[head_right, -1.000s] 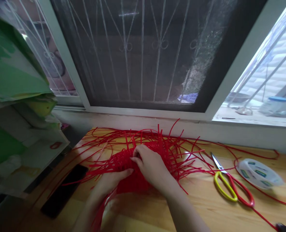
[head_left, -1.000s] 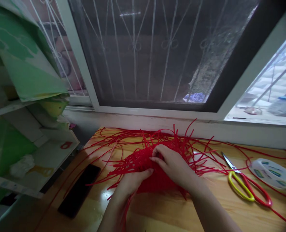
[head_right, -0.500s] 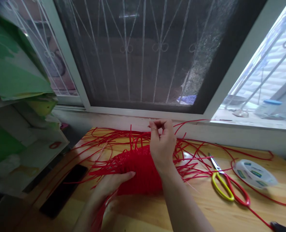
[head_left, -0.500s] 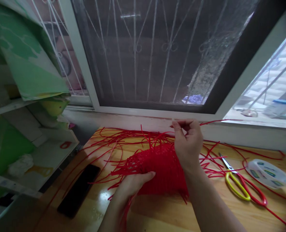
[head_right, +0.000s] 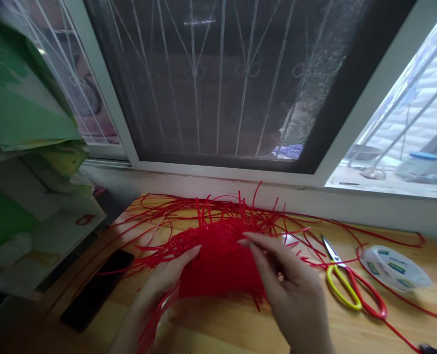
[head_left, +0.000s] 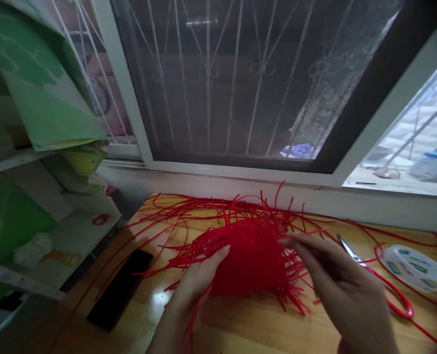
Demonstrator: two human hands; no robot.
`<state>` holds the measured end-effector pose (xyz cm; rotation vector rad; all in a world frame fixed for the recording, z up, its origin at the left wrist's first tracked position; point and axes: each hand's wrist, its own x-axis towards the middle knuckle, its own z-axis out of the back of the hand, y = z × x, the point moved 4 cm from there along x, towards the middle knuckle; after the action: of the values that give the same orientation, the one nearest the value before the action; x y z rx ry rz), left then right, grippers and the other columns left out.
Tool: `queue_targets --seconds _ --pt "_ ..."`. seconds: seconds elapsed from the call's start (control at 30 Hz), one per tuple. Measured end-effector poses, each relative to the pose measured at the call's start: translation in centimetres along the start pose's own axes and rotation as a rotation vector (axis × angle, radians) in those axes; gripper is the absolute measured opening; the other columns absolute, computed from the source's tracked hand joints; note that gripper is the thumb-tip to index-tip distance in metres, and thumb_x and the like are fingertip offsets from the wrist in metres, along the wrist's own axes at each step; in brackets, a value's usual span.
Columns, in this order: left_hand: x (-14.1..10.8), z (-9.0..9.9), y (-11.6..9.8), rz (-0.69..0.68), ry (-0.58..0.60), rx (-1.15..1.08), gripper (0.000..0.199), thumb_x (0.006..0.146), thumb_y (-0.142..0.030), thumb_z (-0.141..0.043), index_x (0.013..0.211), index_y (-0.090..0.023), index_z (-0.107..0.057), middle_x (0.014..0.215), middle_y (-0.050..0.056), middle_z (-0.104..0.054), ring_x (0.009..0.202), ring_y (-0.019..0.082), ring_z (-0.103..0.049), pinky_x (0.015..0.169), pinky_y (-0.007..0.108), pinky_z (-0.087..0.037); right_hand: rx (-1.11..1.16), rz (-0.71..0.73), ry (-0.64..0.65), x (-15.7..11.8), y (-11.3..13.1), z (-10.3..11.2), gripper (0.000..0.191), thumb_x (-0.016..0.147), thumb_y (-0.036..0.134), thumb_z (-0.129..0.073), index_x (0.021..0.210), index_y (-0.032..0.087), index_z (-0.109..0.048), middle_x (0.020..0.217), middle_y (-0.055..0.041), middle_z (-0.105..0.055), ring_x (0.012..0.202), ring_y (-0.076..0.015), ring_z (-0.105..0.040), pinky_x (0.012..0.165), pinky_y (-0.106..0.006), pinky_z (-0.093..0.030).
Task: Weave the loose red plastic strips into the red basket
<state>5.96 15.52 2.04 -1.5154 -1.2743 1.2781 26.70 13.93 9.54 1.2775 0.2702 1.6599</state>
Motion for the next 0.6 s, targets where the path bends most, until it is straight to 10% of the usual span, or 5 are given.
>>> queue_targets --seconds 0.1,0.27,0.6 --pt "0.2 -0.3 0.5 -0.032 0.070 -0.045 0.041 0.074 -0.037 -0.063 0.110 -0.018 -0.064 0.119 0.009 -0.062 0.116 0.026 -0.053 0.104 0.041 -0.035 0.025 0.040 0.167 -0.4 0.5 -3.5 0.018 0.082 0.027 -0.054 0.096 0.024 -0.066 0.087 -0.0030 -0.070 0.076 -0.0161 -0.065 0.068 -0.026 -0.052" --pt "0.3 -0.2 1.0 -0.065 0.123 0.003 0.038 0.075 -0.034 -0.064 0.109 -0.018 -0.064 0.118 0.009 -0.062 0.113 0.026 -0.055 0.104 0.042 -0.034 0.053 -0.093 0.210 0.1 -1.3 -8.0 0.023 0.080 0.029 -0.057 0.100 0.020 -0.063 0.087 -0.0047 -0.069 0.061 -0.0142 -0.060 0.059 -0.028 -0.051" --pt "0.4 -0.1 0.0 -0.087 0.155 0.144 0.042 0.075 -0.034 -0.064 0.113 -0.018 -0.062 0.108 0.010 -0.067 0.111 0.025 -0.056 0.105 0.042 -0.033 0.471 -0.233 -0.005 -0.1 -1.7 -8.6 0.022 0.082 0.029 -0.056 0.094 0.022 -0.039 0.064 0.0038 -0.057 0.055 -0.0100 -0.054 0.053 -0.020 -0.043"
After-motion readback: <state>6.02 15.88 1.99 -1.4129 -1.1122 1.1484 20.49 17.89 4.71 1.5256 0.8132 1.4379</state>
